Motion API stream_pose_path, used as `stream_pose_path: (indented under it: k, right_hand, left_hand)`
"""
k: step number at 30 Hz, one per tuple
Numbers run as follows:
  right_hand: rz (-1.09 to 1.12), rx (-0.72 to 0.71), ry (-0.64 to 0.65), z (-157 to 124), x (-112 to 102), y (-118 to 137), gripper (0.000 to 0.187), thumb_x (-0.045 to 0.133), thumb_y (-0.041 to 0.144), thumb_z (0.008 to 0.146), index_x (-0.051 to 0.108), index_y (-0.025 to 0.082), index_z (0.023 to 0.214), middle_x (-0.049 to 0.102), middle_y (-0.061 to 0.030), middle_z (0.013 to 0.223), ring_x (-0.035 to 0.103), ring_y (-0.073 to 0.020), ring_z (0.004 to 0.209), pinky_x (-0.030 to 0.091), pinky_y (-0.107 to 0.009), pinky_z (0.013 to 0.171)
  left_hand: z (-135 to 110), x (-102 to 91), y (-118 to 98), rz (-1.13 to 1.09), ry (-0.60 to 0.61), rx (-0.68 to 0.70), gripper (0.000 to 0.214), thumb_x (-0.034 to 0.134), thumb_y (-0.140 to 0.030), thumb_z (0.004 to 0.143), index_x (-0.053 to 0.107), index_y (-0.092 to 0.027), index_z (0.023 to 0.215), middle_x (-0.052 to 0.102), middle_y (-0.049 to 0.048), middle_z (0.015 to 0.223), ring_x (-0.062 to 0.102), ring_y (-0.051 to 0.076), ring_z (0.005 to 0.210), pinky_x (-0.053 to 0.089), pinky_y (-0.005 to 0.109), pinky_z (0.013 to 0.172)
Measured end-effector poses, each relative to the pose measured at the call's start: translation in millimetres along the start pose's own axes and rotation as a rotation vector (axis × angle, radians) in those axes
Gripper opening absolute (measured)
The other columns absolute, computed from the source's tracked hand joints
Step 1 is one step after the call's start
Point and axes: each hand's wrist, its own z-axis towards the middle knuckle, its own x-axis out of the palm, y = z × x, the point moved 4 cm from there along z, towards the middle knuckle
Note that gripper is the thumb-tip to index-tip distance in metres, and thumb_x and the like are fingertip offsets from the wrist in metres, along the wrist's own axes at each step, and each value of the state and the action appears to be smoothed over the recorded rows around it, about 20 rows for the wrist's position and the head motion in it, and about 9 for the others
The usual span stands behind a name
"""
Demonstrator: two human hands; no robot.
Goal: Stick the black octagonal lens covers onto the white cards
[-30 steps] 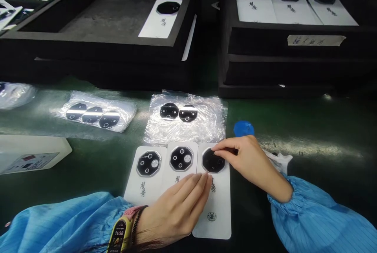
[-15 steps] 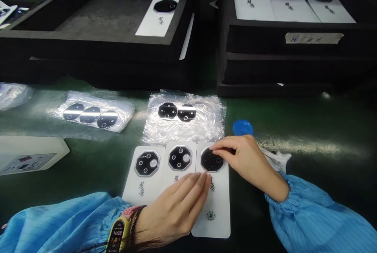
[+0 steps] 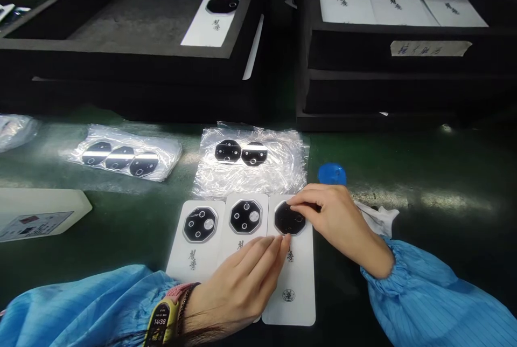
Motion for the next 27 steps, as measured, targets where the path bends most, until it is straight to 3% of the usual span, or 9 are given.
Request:
stream_pose_path:
  k: [5,15,21,27]
  right_hand:
    - [-0.069,-0.049,-0.053,1,0,1,0.02,0.059,0.008,0.079,0.072,0.02,0.07,0.064,-0.0005,0.078,0.062,-0.0117,0.064,0.054,-0.02,0.057]
    - [-0.108,-0.129,-0.076,-3,4,3,0.024,0.051,0.011,0.087,0.071,0.018,0.078,0.062,-0.0018,0.08,0.061,-0.0112,0.067,0.053,-0.019,0.059]
    - [-0.15,-0.149,-0.032,-9,6,9,0.023,0.046,0.012,0.09,0.067,0.019,0.081,0.06,-0.0026,0.084,0.059,-0.0117,0.069,0.052,-0.021,0.06]
    - [-0.181,-0.156,-0.018,-11,7,12,0.025,0.043,0.011,0.091,0.064,0.017,0.08,0.059,-0.004,0.085,0.058,-0.0127,0.072,0.052,-0.022,0.06]
  left_hand:
    - [-1,0.2,-1,0.008,0.018,0.004,0.03,0.038,-0.001,0.085,0.059,0.002,0.106,0.066,0.0137,0.09,0.062,0.02,0.081,0.049,0.031,0.074]
    - [0,-1.1,1,0.003,-0.002,-0.006,0.032,0.039,0.0,0.083,0.058,0.003,0.108,0.066,0.0128,0.09,0.062,0.02,0.083,0.049,0.031,0.073]
    - [-2,1.3,0,-0.002,-0.003,-0.014,0.033,0.039,-0.002,0.083,0.057,0.003,0.111,0.067,0.0124,0.095,0.063,0.023,0.094,0.048,0.035,0.088]
    - [-4,1.3,-1,0.002,0.002,-0.044,0.034,0.04,-0.003,0.083,0.056,0.003,0.113,0.066,0.013,0.099,0.062,0.029,0.101,0.05,0.039,0.087]
